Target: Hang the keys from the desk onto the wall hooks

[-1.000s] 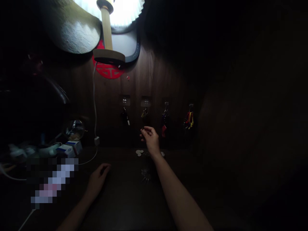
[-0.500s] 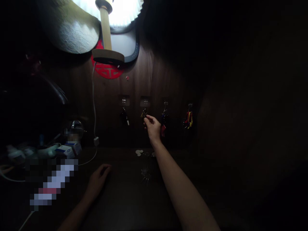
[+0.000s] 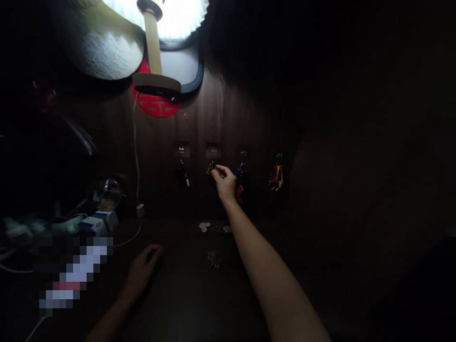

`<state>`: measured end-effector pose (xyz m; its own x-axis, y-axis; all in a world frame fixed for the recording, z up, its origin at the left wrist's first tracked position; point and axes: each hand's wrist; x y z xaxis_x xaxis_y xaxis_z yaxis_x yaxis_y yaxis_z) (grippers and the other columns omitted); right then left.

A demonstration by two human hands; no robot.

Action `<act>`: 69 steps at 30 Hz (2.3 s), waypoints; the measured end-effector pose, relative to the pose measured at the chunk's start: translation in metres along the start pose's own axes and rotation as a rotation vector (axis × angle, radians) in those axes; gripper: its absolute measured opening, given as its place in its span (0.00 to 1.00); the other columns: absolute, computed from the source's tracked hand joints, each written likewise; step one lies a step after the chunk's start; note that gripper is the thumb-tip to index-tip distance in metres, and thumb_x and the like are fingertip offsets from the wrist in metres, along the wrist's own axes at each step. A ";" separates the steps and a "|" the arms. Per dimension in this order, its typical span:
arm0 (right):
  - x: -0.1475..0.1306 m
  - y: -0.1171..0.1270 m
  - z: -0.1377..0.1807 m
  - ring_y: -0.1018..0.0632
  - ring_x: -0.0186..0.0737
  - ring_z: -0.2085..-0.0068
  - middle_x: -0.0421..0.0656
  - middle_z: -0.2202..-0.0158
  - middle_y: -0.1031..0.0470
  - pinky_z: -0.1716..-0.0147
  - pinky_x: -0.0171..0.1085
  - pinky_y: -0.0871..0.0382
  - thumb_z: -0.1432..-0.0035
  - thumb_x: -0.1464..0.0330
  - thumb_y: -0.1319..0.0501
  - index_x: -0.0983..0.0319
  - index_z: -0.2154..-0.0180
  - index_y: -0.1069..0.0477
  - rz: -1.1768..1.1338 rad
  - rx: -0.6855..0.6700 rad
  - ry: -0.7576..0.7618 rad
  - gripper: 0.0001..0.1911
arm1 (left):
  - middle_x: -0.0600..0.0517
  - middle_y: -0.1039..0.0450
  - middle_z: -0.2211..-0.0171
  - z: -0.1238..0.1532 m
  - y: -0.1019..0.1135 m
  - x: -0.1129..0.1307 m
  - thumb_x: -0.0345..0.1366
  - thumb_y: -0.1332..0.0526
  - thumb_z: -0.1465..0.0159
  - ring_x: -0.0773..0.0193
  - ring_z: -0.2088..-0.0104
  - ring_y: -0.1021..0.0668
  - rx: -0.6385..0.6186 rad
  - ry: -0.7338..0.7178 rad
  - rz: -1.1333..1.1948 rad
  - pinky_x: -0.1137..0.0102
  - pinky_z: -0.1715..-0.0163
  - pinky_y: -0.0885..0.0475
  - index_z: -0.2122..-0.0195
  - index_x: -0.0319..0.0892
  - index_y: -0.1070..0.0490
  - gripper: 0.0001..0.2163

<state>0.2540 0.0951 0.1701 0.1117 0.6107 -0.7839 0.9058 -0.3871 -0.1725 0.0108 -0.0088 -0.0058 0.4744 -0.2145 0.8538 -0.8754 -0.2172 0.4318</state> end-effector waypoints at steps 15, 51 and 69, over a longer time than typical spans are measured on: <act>-0.007 -0.016 -0.033 0.25 0.38 0.66 0.43 0.68 0.24 0.63 0.38 0.30 0.55 0.64 0.37 0.64 0.63 0.28 0.079 -0.008 0.172 0.16 | 0.52 0.22 0.67 0.001 0.000 0.003 0.47 0.45 0.43 0.57 0.64 0.22 0.009 0.003 0.035 0.66 0.62 0.28 0.69 0.46 0.27 0.13; 0.057 0.016 0.044 0.25 0.35 0.70 0.42 0.64 0.25 0.70 0.36 0.30 0.54 0.66 0.42 0.61 0.54 0.34 0.231 -0.061 -0.073 0.22 | 0.52 0.22 0.66 0.000 0.001 0.002 0.46 0.47 0.43 0.58 0.64 0.22 -0.009 -0.001 -0.037 0.66 0.63 0.29 0.68 0.46 0.27 0.13; 0.072 0.123 0.165 0.23 0.46 0.59 0.43 0.63 0.23 0.57 0.44 0.31 0.48 0.66 0.47 0.56 0.66 0.27 0.461 -0.219 -0.086 0.11 | 0.53 0.22 0.66 0.003 0.000 0.006 0.47 0.47 0.44 0.59 0.63 0.22 -0.017 -0.007 -0.049 0.68 0.61 0.29 0.68 0.46 0.27 0.13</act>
<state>0.3061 -0.0228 -0.0055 0.4937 0.3481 -0.7969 0.8356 -0.4436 0.3240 0.0143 -0.0133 -0.0019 0.5172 -0.2111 0.8294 -0.8527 -0.2112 0.4779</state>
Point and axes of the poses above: each hand's wrist, its own z-axis away from the middle knuckle, its own y-axis out of the back of the hand, x = y × z
